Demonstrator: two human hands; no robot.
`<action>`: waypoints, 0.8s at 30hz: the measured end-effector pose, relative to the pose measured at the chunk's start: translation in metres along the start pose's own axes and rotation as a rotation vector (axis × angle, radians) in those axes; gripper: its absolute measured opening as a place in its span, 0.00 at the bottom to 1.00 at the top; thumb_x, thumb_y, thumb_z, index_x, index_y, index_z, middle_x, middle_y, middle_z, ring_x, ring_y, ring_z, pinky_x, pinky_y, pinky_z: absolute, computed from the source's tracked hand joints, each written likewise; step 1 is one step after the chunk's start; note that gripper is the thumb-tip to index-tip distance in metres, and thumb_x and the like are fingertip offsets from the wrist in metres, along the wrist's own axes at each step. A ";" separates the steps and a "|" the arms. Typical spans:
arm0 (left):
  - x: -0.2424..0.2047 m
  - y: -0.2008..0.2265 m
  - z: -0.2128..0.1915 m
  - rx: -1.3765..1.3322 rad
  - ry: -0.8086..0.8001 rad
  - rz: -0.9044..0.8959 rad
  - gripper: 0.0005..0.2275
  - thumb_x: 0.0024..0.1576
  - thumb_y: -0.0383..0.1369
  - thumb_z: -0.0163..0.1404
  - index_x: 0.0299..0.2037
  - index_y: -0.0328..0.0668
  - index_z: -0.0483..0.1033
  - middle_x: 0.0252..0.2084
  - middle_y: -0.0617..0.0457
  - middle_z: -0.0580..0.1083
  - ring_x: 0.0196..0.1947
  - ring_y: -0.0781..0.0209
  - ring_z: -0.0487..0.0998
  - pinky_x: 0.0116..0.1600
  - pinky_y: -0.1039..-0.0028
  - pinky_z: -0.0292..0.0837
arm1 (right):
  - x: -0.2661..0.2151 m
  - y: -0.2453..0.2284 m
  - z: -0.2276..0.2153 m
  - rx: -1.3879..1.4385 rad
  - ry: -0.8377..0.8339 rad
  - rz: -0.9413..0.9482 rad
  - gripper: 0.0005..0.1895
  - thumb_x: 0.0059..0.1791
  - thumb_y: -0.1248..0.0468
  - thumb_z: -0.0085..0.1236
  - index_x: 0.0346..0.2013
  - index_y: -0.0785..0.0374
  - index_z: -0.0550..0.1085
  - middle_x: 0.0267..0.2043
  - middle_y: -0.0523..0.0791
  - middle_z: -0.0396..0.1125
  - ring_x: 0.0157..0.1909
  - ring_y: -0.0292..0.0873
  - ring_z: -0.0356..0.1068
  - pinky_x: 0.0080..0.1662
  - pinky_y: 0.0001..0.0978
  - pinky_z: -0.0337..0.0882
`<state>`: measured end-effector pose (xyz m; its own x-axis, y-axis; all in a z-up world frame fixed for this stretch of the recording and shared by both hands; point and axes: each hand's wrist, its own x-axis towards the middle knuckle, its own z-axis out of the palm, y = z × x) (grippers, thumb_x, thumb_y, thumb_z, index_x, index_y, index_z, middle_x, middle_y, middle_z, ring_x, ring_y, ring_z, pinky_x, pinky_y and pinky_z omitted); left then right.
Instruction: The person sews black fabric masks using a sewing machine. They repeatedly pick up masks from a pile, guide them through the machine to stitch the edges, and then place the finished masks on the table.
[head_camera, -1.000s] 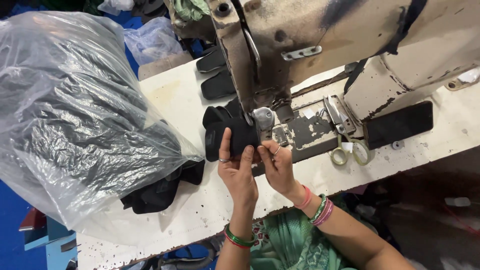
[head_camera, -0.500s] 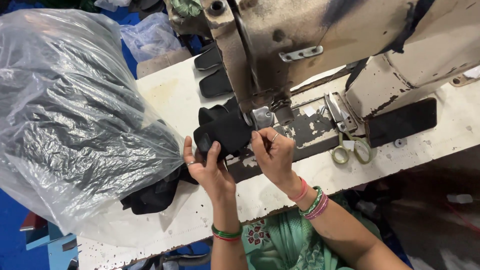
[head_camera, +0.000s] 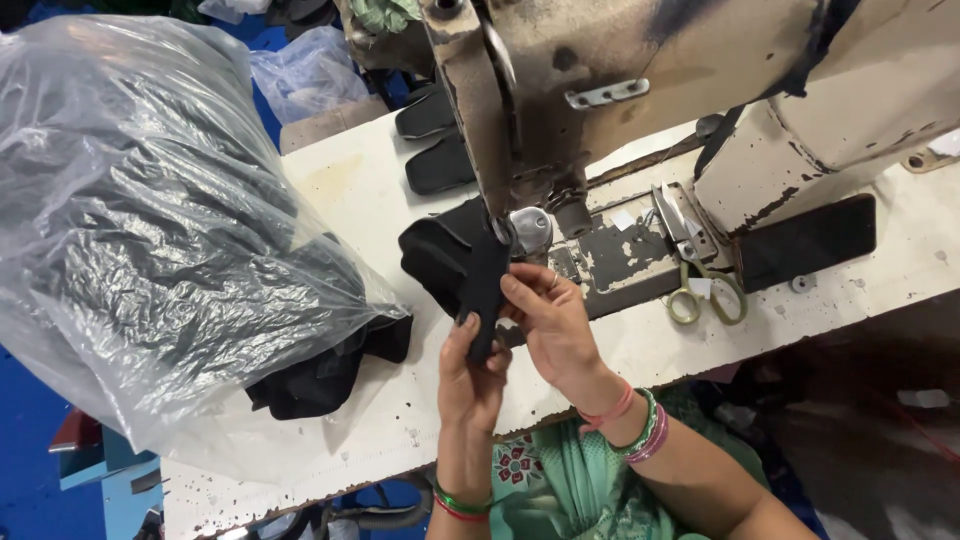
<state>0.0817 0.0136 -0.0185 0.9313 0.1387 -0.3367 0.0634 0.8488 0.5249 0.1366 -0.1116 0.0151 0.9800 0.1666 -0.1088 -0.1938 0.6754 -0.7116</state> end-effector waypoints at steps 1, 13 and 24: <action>-0.002 -0.005 -0.005 -0.065 -0.005 -0.052 0.13 0.61 0.32 0.57 0.50 0.35 0.70 0.37 0.51 0.75 0.29 0.67 0.75 0.27 0.82 0.69 | 0.002 -0.001 0.001 0.115 0.012 0.029 0.10 0.51 0.70 0.61 0.46 0.70 0.77 0.38 0.45 0.75 0.35 0.35 0.73 0.39 0.26 0.74; -0.026 -0.016 0.056 -0.018 0.027 0.054 0.14 0.60 0.29 0.55 0.54 0.45 0.68 0.40 0.55 0.75 0.33 0.68 0.77 0.27 0.79 0.72 | -0.002 -0.008 0.006 -0.188 0.114 -0.417 0.17 0.52 0.74 0.63 0.53 0.64 0.68 0.42 0.44 0.71 0.41 0.31 0.70 0.45 0.21 0.72; -0.010 -0.022 0.081 0.036 0.092 0.272 0.23 0.58 0.26 0.57 0.60 0.46 0.58 0.48 0.50 0.72 0.38 0.63 0.78 0.30 0.75 0.77 | -0.017 -0.045 0.001 -0.196 0.022 -0.366 0.15 0.53 0.77 0.55 0.54 0.66 0.68 0.51 0.49 0.72 0.54 0.37 0.73 0.58 0.28 0.75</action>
<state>0.1004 -0.0483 0.0366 0.8794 0.4059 -0.2488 -0.1697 0.7556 0.6326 0.1283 -0.1446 0.0496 0.9838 -0.0757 0.1627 0.1777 0.5375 -0.8243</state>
